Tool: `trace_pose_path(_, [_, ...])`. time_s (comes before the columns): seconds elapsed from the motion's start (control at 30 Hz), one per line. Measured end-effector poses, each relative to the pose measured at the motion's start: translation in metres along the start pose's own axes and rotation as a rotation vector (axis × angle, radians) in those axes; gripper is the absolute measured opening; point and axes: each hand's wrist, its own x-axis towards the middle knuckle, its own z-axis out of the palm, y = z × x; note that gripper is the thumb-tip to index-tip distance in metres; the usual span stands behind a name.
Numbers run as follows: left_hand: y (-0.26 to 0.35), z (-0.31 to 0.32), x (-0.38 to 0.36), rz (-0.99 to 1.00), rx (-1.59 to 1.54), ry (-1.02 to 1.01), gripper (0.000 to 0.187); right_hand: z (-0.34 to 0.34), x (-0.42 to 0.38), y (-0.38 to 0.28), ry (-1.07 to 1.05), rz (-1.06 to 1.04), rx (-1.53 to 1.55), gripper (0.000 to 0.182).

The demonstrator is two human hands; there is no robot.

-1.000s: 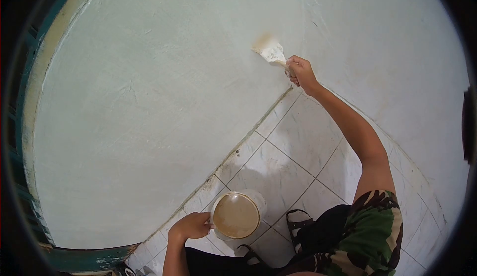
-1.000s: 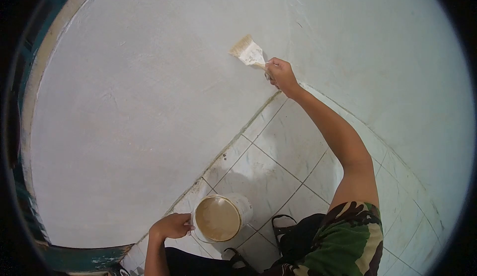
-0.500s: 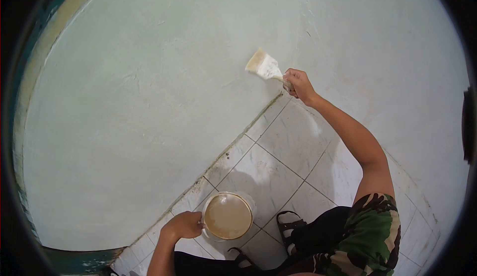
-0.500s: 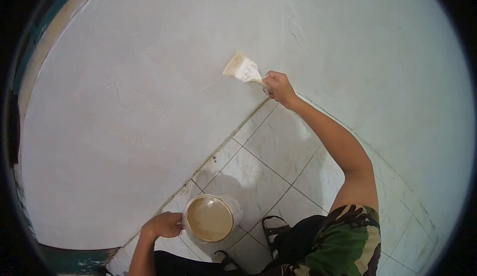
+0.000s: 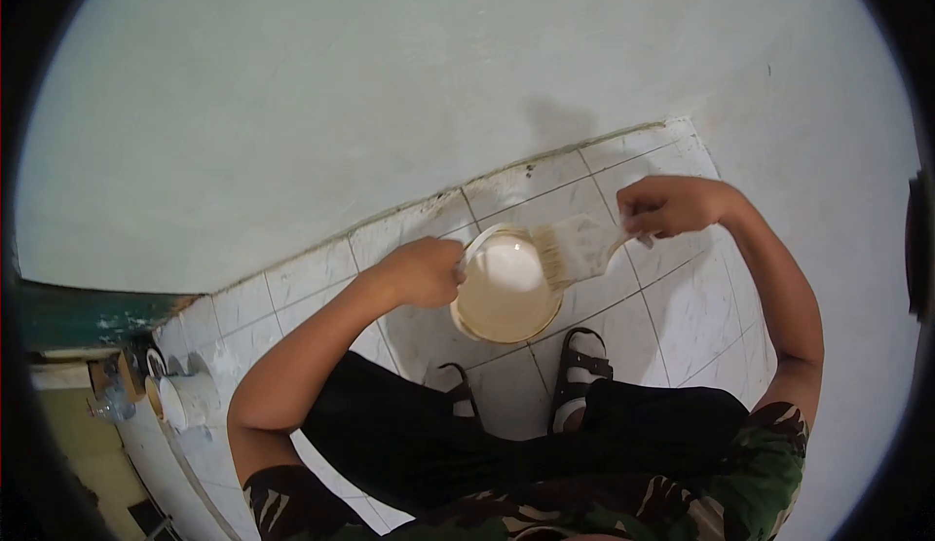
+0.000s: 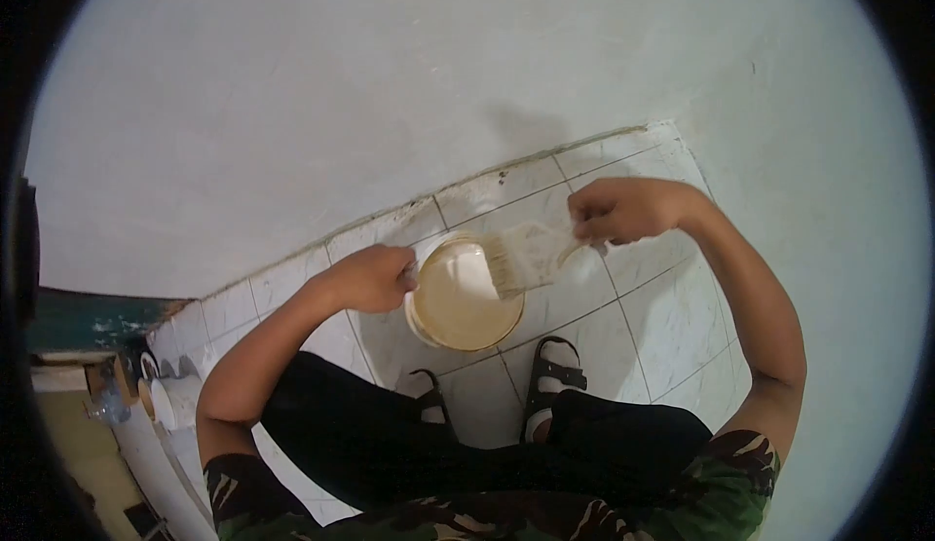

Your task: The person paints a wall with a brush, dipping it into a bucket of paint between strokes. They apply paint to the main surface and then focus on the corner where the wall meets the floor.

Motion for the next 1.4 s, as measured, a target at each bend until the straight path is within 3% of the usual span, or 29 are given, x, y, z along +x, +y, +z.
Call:
trace_pose_path(0.2, [-0.014,0.007,-0.007,0.061,-0.045,0.063,0.024,0.082,0.049,-0.041,-0.069,-0.033,-0.347,0.017])
trace_pose_path(0.27, [-0.014,0.005,-0.012,0.043,0.038,0.051,0.027,0.113,0.071,-0.039,0.046,-0.097,-0.603,0.019])
trace_pose_path(0.4, [-0.007,0.001,-0.017,-0.002,0.076,-0.003,0.030,0.162,0.118,-0.027,0.044,-0.072,-0.737,0.027])
trace_pose_path(0.47, [-0.010,0.005,-0.016,0.023,0.056,0.020,0.029,0.180,0.137,-0.009,0.168,-0.181,-0.851,0.031])
trace_pose_path(0.67, [-0.019,0.011,-0.017,0.045,0.007,0.071,0.029,0.194,0.159,-0.004,0.077,-0.034,-0.921,0.038])
trace_pose_path(1.4, [-0.018,0.006,-0.020,0.074,-0.006,0.061,0.029,0.201,0.178,0.009,0.052,-0.026,-0.932,0.030])
